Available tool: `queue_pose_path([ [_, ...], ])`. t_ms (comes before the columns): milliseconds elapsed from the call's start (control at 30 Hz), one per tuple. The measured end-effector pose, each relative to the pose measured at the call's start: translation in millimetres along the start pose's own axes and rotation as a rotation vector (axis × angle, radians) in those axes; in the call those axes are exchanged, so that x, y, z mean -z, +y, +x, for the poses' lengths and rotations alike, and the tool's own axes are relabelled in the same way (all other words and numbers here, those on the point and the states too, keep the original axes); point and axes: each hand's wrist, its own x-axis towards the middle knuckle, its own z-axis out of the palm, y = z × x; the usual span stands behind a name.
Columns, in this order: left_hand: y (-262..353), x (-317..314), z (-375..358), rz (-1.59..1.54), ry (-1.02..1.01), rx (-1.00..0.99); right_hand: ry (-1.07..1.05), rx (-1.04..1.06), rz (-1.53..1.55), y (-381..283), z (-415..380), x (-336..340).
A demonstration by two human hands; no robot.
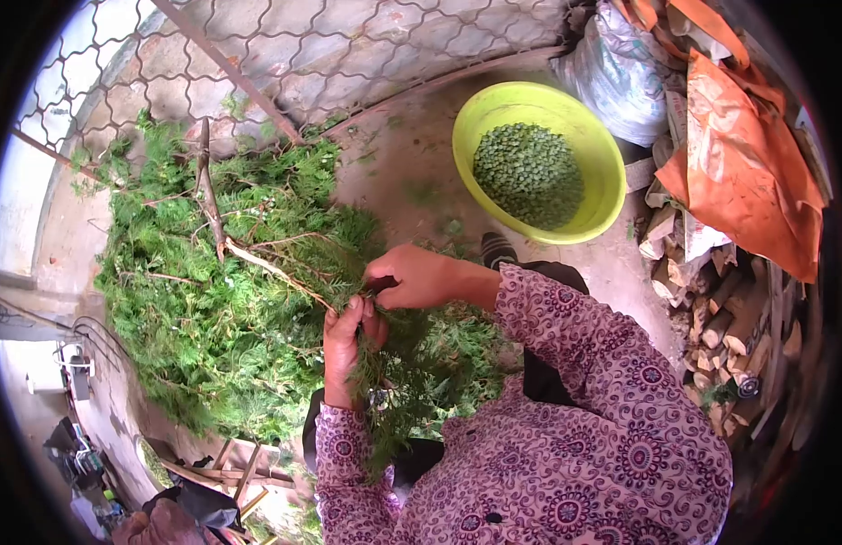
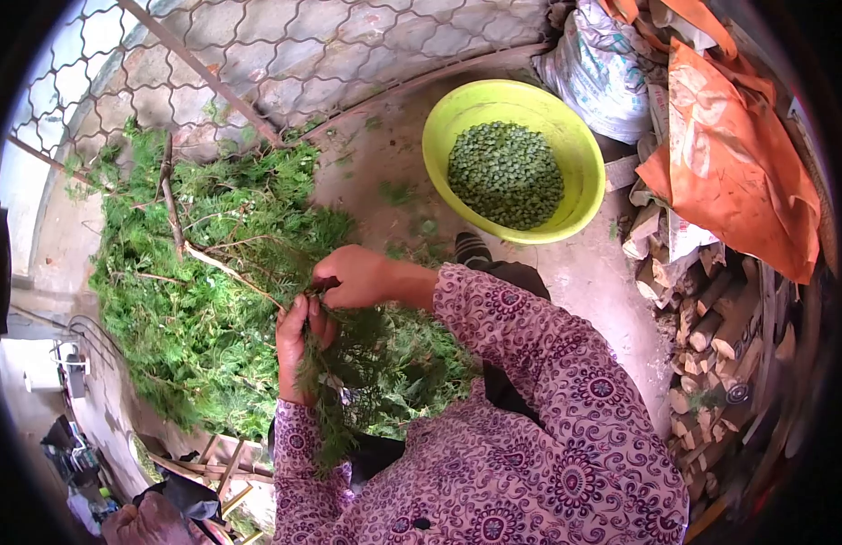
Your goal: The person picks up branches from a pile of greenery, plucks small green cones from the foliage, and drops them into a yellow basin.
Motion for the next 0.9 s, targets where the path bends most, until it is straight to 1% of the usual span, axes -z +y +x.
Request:
queue_pose_path([
  [33, 0.3, 2.1, 0.6, 0.003, -0.05, 0.003, -0.01, 0.006, 0.005, 1.8, 0.0, -0.6],
  [67, 1.0, 4.5, 0.6, 0.006, -0.097, 0.003, -0.033, -0.061, 0.12, 3.6, 0.5, -1.9],
  [100, 1.1, 6.3, 0.2, 0.018, -0.108, 0.009, -0.059, -0.128, 0.233, 4.5, 1.6, -3.5],
  [133, 1.1, 8.9, 0.5, 0.02, -0.089, -0.001, -0.077, -0.118, 0.241, 4.5, 2.5, -4.7],
  [200, 1.0, 12.8, 0.4, -0.068, -0.165, 0.04, -0.095, -0.301, 0.345, -3.0, 3.5, -4.7],
  [233, 1.1, 11.4, -2.2, -0.06, -0.113, 0.023, -0.116, -0.292, 0.351, -5.8, 3.4, -5.4],
  [267, 2.4, 10.1, -3.5, -0.06, -0.093, 0.011, -0.105, -0.331, 0.402, -8.2, 3.1, -5.3],
  [300, 4.1, 9.3, -4.2, -0.063, -0.106, 0.021, -0.093, -0.373, 0.451, -8.7, 3.4, -6.1],
  [333, 6.1, 10.6, -4.7, -0.067, -0.122, 0.033, -0.111, -0.367, 0.454, -7.4, 4.0, -7.7],
  [367, 7.4, 13.8, -5.5, -0.185, -0.15, 0.038, -0.042, -0.298, 0.335, -5.7, 3.9, -9.3],
  [400, 7.8, 14.4, -4.8, -0.186, -0.14, 0.032, 0.03, -0.229, 0.216, -4.7, 3.5, -10.7],
  [467, 6.3, 11.3, -1.0, -0.081, 0.104, -0.007, 0.044, -0.223, 0.272, -5.3, 1.5, -10.0],
  [500, 8.3, 18.3, -0.3, -0.156, 0.064, 0.052, 0.067, -0.22, 0.327, -6.2, 1.1, -9.6],
  [533, 6.4, 18.7, 1.6, -0.158, 0.073, 0.046, 0.057, -0.217, 0.329, -7.6, 0.9, -9.5],
  [600, -0.3, 12.6, 5.7, 0.088, 0.235, -0.04, 0.115, -0.148, 0.197, -10.3, 0.9, -10.7],
  [633, -1.7, 8.2, 5.4, 0.104, 0.239, -0.086, 0.108, -0.143, 0.199, -9.9, 0.9, -12.0],
  [667, -3.8, 8.3, 6.4, 0.103, 0.244, -0.089, 0.065, -0.124, 0.16, -8.9, 0.2, -13.2],
  [733, -8.5, 10.4, 9.2, 0.116, 0.171, -0.089, 0.02, -0.106, 0.12, -8.2, -1.0, -15.8],
  [800, -6.4, 7.7, 8.8, 0.135, 0.18, -0.102, 0.028, -0.153, 0.002, -8.4, -1.0, -17.9],
  [867, -11.7, 10.0, 9.6, 0.008, 0.193, -0.12, 0.014, -0.179, -0.027, -9.0, -0.3, -17.5],
  [900, -14.5, 12.8, 10.6, 0.008, 0.193, -0.121, 0.002, -0.207, -0.055, -9.4, -0.4, -16.7],
])
